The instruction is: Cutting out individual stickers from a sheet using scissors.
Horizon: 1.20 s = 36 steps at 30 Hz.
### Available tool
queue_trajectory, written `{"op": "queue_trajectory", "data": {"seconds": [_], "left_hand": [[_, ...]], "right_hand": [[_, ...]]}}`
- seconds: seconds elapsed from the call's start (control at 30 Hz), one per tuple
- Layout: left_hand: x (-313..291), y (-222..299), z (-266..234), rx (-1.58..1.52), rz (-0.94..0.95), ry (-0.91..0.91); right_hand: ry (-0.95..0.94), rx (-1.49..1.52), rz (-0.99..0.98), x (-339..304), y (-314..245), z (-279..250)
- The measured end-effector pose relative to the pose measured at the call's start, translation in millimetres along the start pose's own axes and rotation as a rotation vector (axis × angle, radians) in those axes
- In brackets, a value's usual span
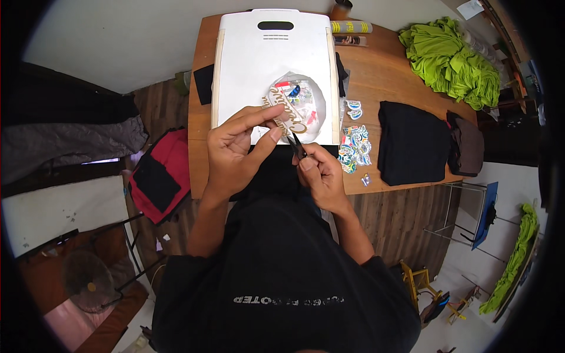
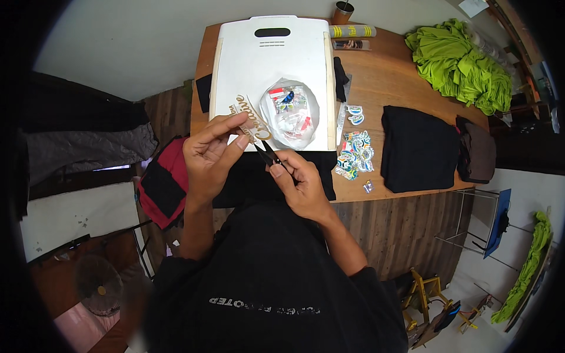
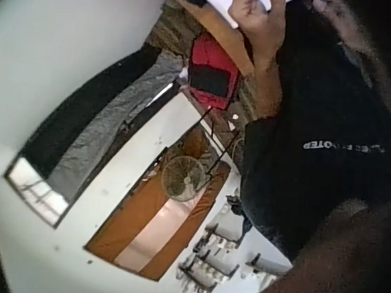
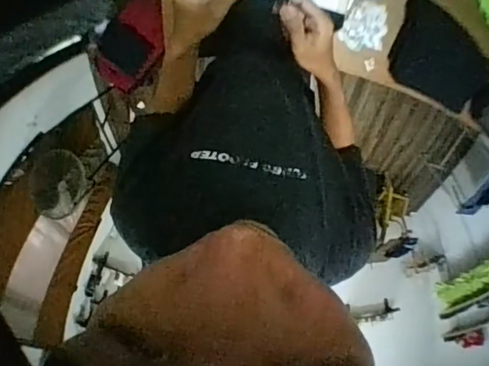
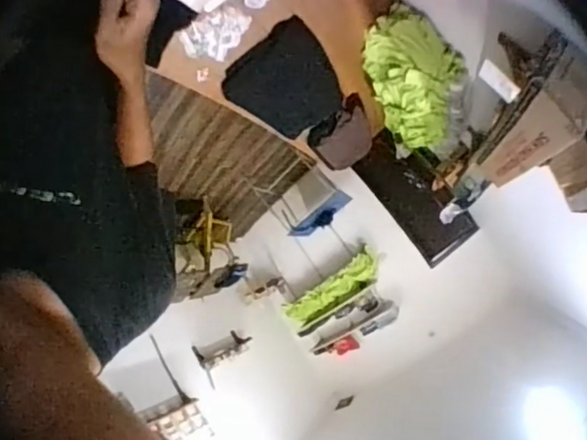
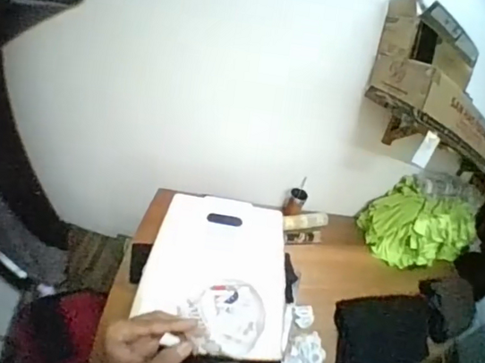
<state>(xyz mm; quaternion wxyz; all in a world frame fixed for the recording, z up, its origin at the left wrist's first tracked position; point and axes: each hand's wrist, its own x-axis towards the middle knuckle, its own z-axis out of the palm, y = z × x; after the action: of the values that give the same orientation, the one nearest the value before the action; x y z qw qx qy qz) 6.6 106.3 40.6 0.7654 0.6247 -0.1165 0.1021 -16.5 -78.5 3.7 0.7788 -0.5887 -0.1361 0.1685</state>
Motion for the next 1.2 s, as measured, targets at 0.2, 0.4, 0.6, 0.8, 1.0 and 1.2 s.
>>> {"op": "queue_trajectory", "data": {"seconds": [0.2, 0.4, 0.6, 0.8, 1.0, 1.2], "left_hand": [[0.0, -0.3, -0.1, -0.029, -0.003, -0.006], [-1.0, -1.7, -0.2, -0.054, -0.014, -0.003], [-1.9, -3.7, -1.0, -0.116, -0.065, 0.006], [-2.9, -6.0, -1.5, -0.172, -0.095, -0.007], [-5.2, -7.6, -2.2, -0.266, -0.157, 0.007], [-7.0, -8.6, -1.6, -0.309, -0.201, 0.023]], "right_hand": [[-0.009, 0.024, 0.005, 1.0, 0.9, -0.4], [-0.024, 0.030, 0.011, 1.2, 3.1, -3.4], [-0.024, 0.051, 0.015, 0.6, 5.1, -2.9], [-0.011, 0.052, 0.018, -0.6, 5.6, -1.7], [-0.081, 0.128, 0.054, 0.0, 7.5, -7.6], [-0.037, 0.090, 0.018, -1.0, 8.0, -2.4]]}}
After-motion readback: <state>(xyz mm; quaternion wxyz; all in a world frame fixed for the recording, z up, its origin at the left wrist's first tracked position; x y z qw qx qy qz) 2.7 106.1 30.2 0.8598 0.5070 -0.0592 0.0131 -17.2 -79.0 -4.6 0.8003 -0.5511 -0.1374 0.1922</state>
